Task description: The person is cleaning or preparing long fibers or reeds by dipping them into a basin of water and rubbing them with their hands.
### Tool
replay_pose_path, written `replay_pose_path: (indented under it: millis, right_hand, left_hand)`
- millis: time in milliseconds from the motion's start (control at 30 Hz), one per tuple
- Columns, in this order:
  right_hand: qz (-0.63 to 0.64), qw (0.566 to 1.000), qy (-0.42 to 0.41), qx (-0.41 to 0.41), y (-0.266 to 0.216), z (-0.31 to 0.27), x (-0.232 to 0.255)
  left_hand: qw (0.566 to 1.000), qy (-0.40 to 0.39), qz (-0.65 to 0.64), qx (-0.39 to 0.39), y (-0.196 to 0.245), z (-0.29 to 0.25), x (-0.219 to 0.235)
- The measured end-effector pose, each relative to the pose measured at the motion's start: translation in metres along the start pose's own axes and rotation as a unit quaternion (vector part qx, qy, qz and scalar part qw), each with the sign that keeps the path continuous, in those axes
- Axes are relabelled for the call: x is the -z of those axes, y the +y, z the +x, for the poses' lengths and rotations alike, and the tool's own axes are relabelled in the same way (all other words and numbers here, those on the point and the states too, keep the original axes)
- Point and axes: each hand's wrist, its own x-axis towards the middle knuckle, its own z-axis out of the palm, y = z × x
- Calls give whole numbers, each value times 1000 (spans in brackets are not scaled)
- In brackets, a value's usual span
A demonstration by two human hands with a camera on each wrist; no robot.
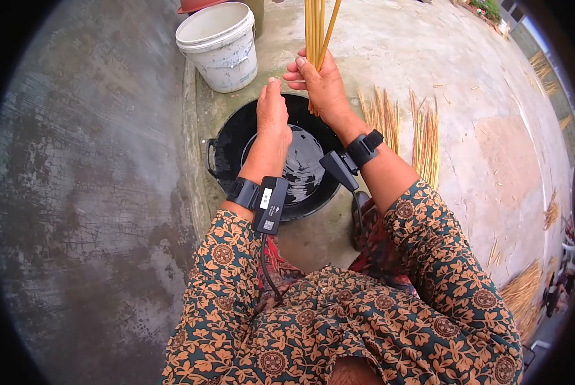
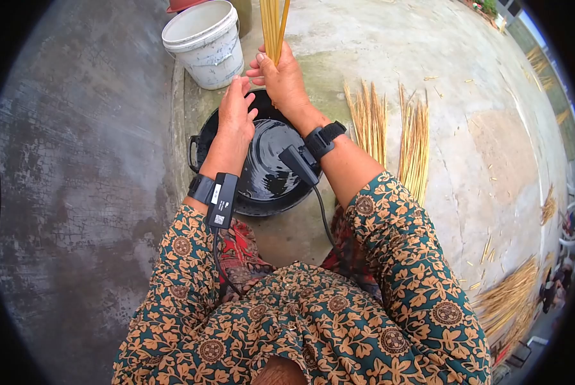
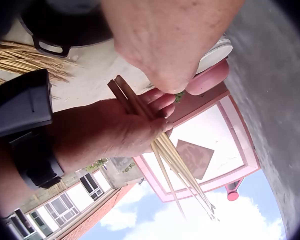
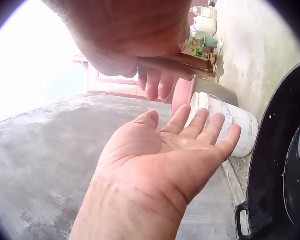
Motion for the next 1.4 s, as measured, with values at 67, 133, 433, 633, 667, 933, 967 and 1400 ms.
replay_pose_path:
  millis: [67, 133, 433, 633, 667, 933, 967, 1400]
  right_hand:
    - [-92, 994, -59, -19, 1, -9, 1]
    - [-146, 982, -122, -16, 0, -21, -2]
    - [-94, 932, -303, -172, 1, -29, 13]
    - [-67, 889, -370, -260, 9, -24, 25]
    - [-58, 879, -383, -277, 10, -23, 28]
    - [-111, 860, -425, -260, 26, -20, 33]
    - [-80, 874, -405, -257, 28, -21, 33]
    - [46, 883, -381, -270, 15, -26, 45]
  left_hand:
    - [995, -63, -64, -34, 10, 3, 0]
    - [975, -184, -93, -84, 18, 8, 6]
    - [954, -229, -147, -127, 40, 2, 14]
    - [957, -261, -92, -90, 35, -1, 16]
    - [959, -252, -81, -104, 33, -2, 13]
    - [960, -242, -83, -115, 30, 0, 7]
    - [965, -220, -77, -122, 29, 3, 6]
    - [960, -222, -99, -141, 39, -9, 4]
